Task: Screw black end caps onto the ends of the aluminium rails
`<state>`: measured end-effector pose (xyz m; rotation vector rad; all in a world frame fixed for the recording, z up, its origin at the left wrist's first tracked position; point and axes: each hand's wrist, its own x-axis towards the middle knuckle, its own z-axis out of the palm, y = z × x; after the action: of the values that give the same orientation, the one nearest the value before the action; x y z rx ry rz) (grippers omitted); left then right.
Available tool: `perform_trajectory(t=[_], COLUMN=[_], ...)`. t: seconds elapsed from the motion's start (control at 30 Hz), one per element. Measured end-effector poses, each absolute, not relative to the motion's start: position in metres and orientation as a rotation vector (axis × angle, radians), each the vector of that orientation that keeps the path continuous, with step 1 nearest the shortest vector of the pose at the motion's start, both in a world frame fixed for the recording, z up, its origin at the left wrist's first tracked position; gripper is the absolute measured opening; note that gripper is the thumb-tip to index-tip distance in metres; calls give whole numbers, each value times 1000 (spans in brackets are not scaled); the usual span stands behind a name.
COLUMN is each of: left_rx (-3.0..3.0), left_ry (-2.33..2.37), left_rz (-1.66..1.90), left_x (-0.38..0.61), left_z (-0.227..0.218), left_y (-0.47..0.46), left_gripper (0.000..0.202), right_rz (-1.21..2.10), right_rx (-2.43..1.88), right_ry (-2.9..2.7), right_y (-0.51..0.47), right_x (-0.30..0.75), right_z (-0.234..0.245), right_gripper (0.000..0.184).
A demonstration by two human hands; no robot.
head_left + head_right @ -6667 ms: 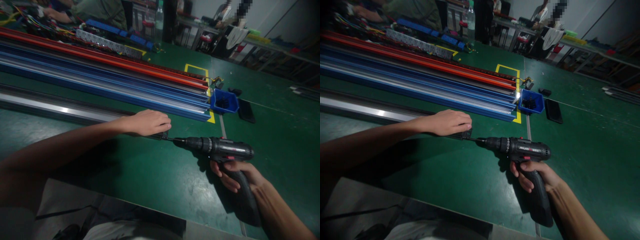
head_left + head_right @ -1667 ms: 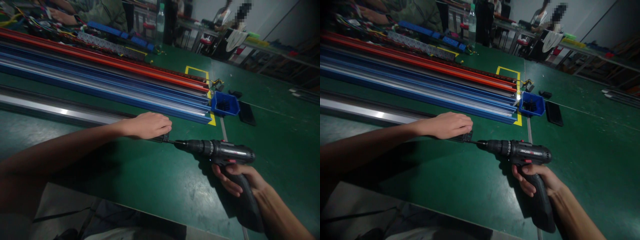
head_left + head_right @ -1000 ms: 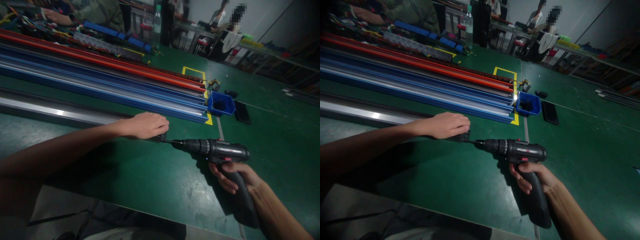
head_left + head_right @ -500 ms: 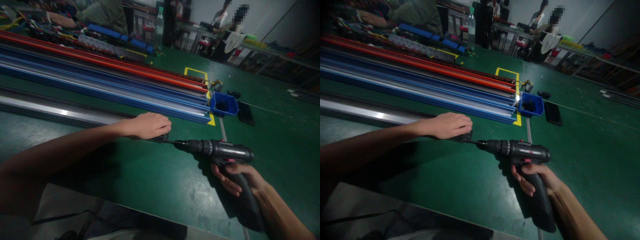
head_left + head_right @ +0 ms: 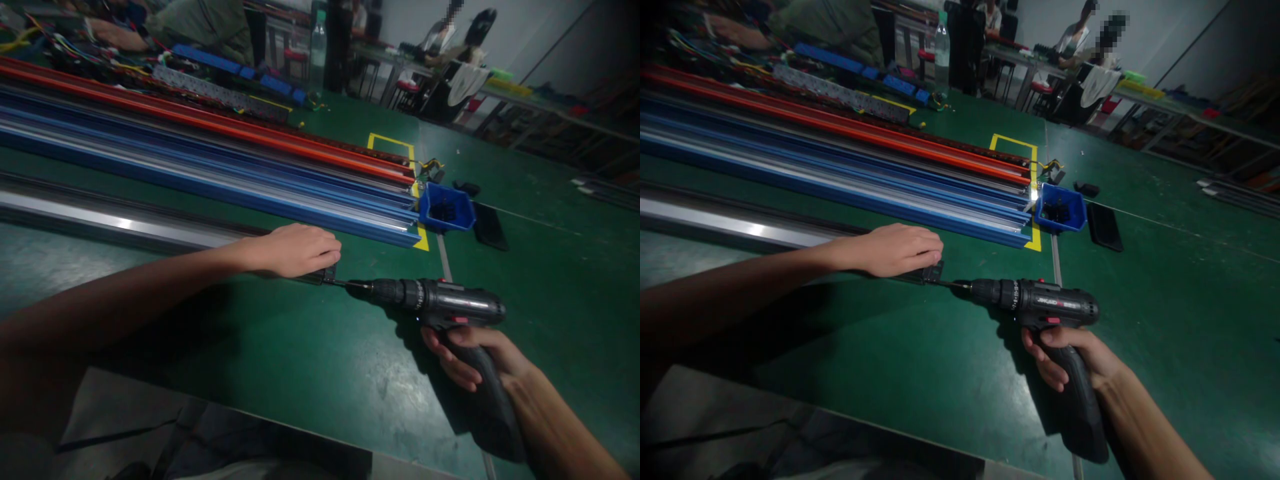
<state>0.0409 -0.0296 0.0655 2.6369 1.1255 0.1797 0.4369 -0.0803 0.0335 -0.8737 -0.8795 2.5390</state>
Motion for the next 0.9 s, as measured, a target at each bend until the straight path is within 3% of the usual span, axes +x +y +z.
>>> perform_trajectory(t=[0.9], left_rx=[2640], left_ry=[1139], left_rz=[179], left_x=[41], left_z=[67], left_y=[-30], left_gripper=[39], right_rz=[2488], right_rx=[-933], right_ry=[-899], right_y=[-81], right_x=[438], right_z=[32], right_gripper=[24])
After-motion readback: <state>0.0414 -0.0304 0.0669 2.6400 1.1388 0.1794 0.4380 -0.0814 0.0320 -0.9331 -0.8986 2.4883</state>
